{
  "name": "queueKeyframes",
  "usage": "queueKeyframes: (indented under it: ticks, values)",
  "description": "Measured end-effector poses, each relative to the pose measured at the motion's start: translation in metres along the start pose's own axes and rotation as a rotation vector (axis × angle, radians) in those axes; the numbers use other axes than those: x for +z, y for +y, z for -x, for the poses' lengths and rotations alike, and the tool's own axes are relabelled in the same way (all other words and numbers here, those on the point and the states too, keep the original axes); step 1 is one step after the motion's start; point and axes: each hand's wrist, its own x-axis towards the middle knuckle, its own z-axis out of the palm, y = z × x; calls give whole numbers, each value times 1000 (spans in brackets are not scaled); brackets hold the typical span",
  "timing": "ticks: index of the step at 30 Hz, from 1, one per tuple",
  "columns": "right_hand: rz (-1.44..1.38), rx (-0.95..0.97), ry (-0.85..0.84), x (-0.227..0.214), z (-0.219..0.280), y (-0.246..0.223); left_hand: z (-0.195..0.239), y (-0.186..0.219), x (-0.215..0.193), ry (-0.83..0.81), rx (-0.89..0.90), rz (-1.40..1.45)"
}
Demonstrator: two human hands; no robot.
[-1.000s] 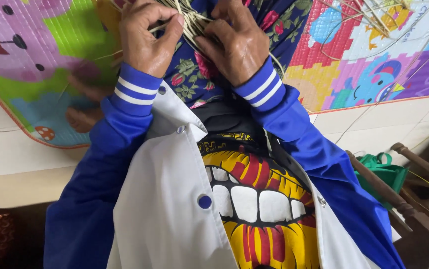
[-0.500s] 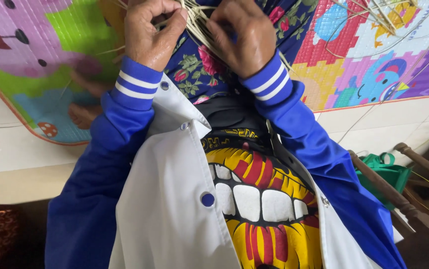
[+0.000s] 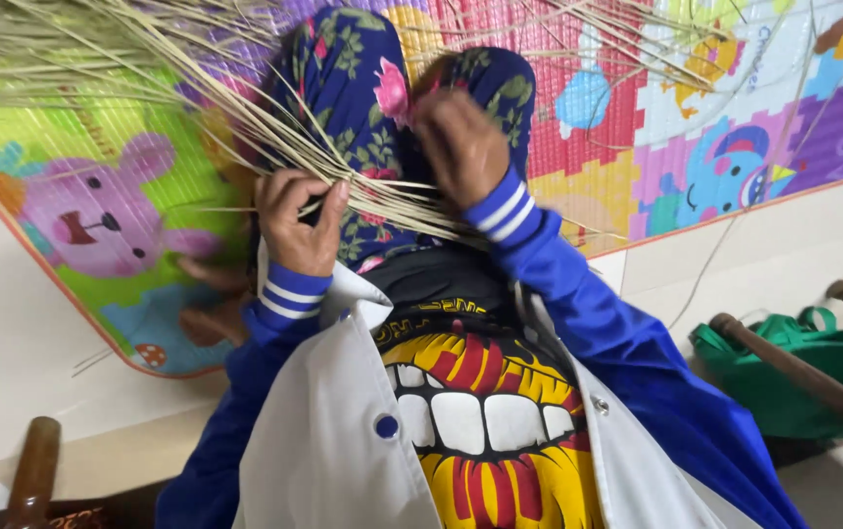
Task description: A person is sitting on the floor weaving dried grass or straw into a structured object.
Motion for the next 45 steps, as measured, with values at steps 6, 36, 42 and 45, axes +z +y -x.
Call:
queueKeyframes:
  ticks: [6,36,42,45]
  values:
    - [156,65,8,44,-78,94,-1,5,5,-15,-86,-84]
    - [-86,-386,14,-62,47,-62,18,89,73,190,-100,823]
    - [-124,-405,29,-79,26,-45,4,101,71,156,-31,1091]
    - [-167,-382,61,-86,18,-3,-3,123,40,28,-77,1373]
